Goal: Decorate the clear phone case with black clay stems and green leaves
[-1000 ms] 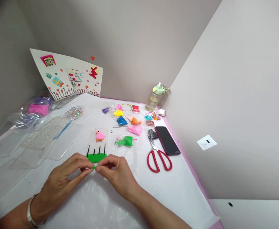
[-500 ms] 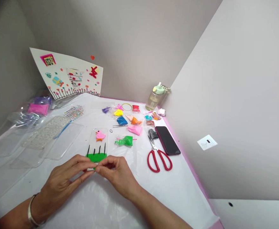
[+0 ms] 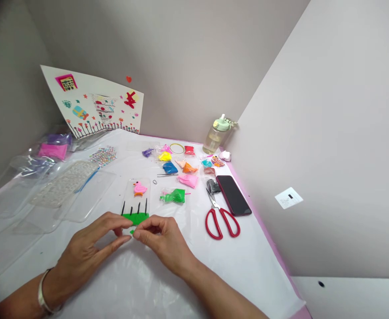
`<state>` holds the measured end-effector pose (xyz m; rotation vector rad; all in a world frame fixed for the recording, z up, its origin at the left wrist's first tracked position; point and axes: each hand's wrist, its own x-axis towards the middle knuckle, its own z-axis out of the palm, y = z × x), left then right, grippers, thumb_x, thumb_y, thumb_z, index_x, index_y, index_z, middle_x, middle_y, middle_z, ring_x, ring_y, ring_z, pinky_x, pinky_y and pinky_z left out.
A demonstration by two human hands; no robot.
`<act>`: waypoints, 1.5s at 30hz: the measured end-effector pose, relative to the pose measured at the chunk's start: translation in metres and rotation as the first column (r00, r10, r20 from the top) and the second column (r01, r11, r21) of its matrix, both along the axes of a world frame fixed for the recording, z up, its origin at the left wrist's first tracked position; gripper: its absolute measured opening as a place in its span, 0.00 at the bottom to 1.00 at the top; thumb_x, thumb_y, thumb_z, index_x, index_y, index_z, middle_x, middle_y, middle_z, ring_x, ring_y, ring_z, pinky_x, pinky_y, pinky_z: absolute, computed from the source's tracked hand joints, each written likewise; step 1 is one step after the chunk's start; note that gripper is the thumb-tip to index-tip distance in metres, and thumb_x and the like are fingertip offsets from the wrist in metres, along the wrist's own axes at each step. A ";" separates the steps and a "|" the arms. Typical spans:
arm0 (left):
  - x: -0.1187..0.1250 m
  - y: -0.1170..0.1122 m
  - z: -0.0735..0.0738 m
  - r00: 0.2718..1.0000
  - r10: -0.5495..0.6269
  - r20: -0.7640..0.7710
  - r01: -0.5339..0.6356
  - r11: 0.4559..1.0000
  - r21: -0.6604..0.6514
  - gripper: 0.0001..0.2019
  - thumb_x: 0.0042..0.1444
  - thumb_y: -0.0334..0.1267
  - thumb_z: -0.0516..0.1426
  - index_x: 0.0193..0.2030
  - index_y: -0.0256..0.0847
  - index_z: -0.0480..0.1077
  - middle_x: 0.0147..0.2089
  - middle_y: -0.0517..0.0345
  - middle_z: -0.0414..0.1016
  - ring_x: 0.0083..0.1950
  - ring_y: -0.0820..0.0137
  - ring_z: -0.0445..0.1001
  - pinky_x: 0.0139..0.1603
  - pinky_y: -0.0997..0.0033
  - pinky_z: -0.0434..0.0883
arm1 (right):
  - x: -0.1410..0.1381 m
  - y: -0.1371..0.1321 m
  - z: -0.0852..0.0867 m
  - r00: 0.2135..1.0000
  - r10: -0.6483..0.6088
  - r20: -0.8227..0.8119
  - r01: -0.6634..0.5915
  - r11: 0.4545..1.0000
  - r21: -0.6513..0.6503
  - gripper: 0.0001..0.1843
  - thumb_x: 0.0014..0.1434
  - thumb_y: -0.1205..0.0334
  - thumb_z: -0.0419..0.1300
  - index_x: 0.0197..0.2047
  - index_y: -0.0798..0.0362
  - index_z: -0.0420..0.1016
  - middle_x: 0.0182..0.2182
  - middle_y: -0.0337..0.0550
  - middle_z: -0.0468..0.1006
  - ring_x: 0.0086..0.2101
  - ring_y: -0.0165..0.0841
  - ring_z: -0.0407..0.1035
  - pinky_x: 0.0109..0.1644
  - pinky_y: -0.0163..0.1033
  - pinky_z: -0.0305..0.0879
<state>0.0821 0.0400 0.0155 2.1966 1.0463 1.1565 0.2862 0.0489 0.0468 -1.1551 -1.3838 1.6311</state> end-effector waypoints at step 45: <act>0.003 -0.001 0.002 1.000 -0.027 0.009 0.027 0.998 -0.053 0.05 0.66 0.31 0.56 0.44 0.45 0.70 0.39 0.60 0.73 0.40 0.70 0.75 0.40 0.73 0.72 | -0.004 -0.005 0.001 0.985 -0.063 0.161 0.038 0.987 0.154 0.03 0.57 0.63 0.66 0.31 0.50 0.81 0.30 0.37 0.75 0.34 0.32 0.67 0.39 0.36 0.61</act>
